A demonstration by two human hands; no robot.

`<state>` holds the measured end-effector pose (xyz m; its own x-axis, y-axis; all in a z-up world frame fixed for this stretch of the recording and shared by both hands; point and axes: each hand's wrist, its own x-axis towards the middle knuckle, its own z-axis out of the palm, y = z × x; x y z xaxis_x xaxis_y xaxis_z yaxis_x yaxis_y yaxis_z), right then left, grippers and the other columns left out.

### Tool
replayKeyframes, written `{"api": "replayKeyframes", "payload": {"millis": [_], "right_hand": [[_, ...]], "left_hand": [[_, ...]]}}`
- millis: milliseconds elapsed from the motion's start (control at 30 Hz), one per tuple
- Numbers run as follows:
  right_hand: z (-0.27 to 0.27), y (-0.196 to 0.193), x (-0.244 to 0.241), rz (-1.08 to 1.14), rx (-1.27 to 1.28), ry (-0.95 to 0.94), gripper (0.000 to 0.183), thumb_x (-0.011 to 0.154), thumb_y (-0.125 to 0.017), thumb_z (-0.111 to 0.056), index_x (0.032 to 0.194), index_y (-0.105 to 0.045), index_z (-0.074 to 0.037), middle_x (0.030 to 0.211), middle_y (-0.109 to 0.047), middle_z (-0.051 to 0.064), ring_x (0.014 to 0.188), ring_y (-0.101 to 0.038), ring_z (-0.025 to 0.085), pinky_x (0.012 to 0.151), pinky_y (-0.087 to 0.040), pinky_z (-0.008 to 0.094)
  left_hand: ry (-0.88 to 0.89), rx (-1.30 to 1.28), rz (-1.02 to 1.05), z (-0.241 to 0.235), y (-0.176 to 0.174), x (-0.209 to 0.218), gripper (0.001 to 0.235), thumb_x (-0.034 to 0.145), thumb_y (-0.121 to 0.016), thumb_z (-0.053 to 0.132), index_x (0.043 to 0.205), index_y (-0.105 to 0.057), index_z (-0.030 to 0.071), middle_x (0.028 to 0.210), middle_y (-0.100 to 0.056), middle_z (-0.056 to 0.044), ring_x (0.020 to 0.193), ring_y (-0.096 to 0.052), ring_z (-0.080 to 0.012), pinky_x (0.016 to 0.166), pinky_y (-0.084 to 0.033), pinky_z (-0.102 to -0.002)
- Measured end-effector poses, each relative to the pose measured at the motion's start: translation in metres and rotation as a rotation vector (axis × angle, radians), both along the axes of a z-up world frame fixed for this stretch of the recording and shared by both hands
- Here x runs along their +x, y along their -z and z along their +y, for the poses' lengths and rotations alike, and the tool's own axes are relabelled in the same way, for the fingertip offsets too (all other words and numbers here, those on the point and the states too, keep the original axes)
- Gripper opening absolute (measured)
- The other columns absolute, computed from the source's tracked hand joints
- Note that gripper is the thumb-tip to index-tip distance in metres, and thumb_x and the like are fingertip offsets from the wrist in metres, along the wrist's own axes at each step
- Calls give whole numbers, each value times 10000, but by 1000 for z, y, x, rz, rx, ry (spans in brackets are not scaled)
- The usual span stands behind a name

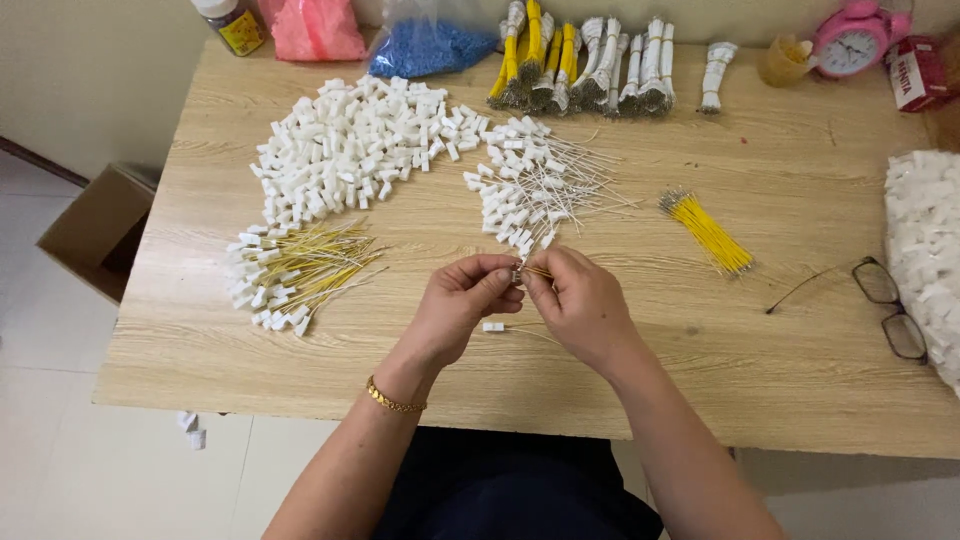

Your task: Assembling small plastic components onto thin wires at a factory workbench.

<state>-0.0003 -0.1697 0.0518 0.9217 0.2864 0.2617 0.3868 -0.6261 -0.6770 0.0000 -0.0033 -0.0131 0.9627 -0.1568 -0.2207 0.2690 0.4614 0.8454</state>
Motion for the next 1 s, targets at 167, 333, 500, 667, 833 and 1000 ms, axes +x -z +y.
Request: {"api": "replayKeyframes", "payload": {"millis": [167, 333, 500, 667, 833, 1000], "right_hand": [[0, 23, 2, 44, 22, 9, 57, 908, -609, -168, 923, -626, -116, 743, -604, 113, 768, -652, 322, 664, -510, 406], [-2, 19, 4, 208, 30, -20, 134, 921, -582, -159, 959, -644, -47, 772, -640, 199, 817, -653, 412, 724, -508, 480], [-24, 16, 9, 304, 196, 261, 237, 1014, -498, -220, 1037, -683, -74, 805, -686, 152, 790, -672, 303, 772, -511, 430], [-34, 17, 20, 225, 199, 269, 217, 1017, -497, -215, 1074, -645, -67, 726, -608, 141, 724, -628, 272, 713, -507, 423], [-30, 30, 27, 287, 288, 254, 195, 1014, -498, -233, 1003, -618, -79, 654, -568, 100, 667, -572, 214, 683, -510, 395], [-45, 42, 37, 168, 303, 209, 75, 919, -668, -147, 919, -706, -82, 739, -652, 123, 742, -666, 224, 714, -518, 351]], "left_hand": [[1, 12, 34, -5, 21, -2, 199, 912, -643, 74, 1074, -657, -40, 904, -687, -140, 777, -722, -243, 717, -637, -372], [36, 298, -11, 9, 26, 9, 213, 894, -689, 115, 1084, -700, 19, 914, -697, -83, 798, -676, -149, 736, -600, -278], [119, 914, -231, 28, 48, 18, 174, 858, -683, 139, 1011, -761, 116, 893, -740, -98, 875, -711, -250, 736, -547, -343], [74, 1154, -341, 29, 56, 66, 273, 841, -666, 217, 1102, -718, 158, 1014, -668, -134, 949, -650, -375, 830, -518, -469], [-82, 1352, -308, 23, 48, 136, 305, 843, -603, 179, 1136, -685, 167, 1061, -618, -139, 914, -650, -408, 772, -550, -502], [184, 1615, -517, 29, 84, 191, 440, 735, -723, 136, 1166, -687, 217, 1120, -641, -95, 1015, -669, -360, 909, -529, -439]]}}
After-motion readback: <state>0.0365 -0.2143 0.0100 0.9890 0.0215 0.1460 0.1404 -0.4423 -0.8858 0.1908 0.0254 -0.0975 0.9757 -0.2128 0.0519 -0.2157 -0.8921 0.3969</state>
